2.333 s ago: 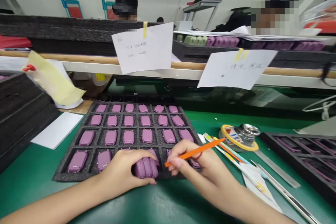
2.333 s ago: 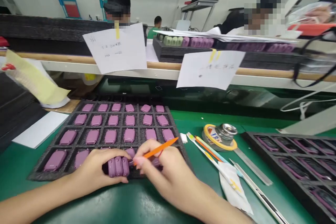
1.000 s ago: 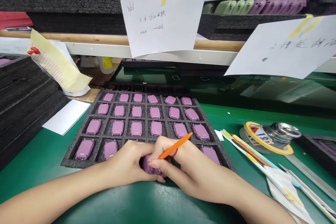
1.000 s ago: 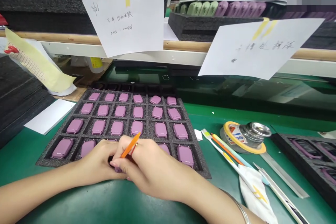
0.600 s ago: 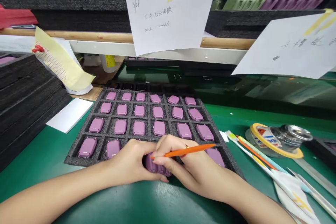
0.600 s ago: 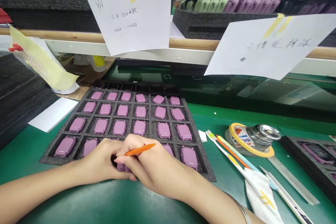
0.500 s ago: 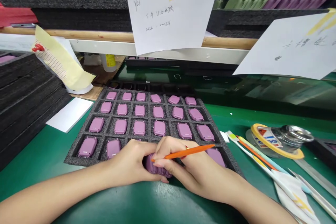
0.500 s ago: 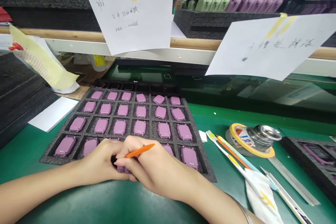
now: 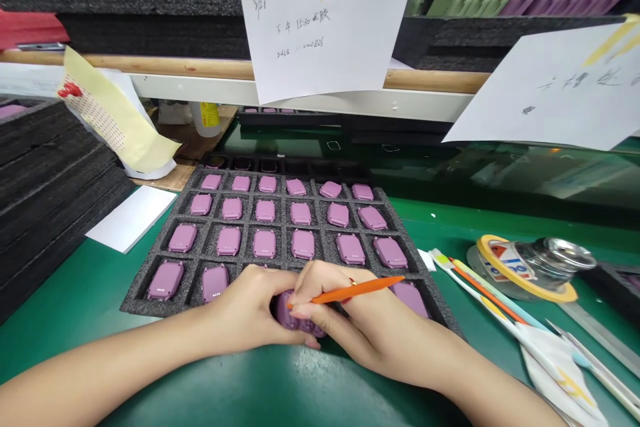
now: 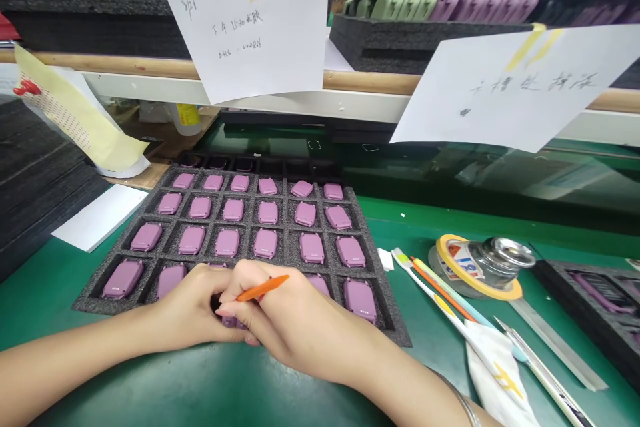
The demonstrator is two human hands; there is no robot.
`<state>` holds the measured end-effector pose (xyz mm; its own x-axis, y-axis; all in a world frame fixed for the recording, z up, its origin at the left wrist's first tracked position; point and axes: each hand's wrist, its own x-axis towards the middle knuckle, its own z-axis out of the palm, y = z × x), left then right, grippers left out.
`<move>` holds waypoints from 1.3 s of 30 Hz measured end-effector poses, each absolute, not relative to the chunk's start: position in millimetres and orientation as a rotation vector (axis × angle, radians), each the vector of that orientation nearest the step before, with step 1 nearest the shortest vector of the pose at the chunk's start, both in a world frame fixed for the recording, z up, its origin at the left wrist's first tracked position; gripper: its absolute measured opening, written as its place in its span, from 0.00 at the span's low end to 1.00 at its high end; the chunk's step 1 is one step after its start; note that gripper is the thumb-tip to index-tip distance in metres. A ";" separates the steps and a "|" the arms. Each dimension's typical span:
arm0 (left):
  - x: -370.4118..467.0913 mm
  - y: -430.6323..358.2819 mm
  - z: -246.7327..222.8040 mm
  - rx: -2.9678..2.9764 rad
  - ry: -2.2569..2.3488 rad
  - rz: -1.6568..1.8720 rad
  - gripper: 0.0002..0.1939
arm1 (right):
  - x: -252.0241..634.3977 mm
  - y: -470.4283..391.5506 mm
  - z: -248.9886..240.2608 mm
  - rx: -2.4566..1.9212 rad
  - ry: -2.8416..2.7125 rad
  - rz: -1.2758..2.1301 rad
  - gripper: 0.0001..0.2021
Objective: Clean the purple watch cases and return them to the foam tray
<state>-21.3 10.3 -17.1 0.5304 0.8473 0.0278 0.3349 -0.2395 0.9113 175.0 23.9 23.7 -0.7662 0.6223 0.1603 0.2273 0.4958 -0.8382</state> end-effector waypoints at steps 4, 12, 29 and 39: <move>-22.7 10.5 -16.9 1.826 0.987 0.661 0.10 | 174.6 22.3 25.0 -0.743 -2.293 1.230 0.08; -23.4 9.3 -17.3 1.818 0.970 0.647 0.11 | 173.3 22.7 24.1 -0.766 -2.188 1.196 0.09; -23.2 9.9 -18.8 1.834 0.959 0.649 0.13 | 167.9 15.3 27.3 -0.839 -2.234 1.074 0.08; -21.7 9.5 -16.9 1.799 0.924 0.684 0.09 | 168.1 15.6 26.2 -0.832 -2.243 1.092 0.08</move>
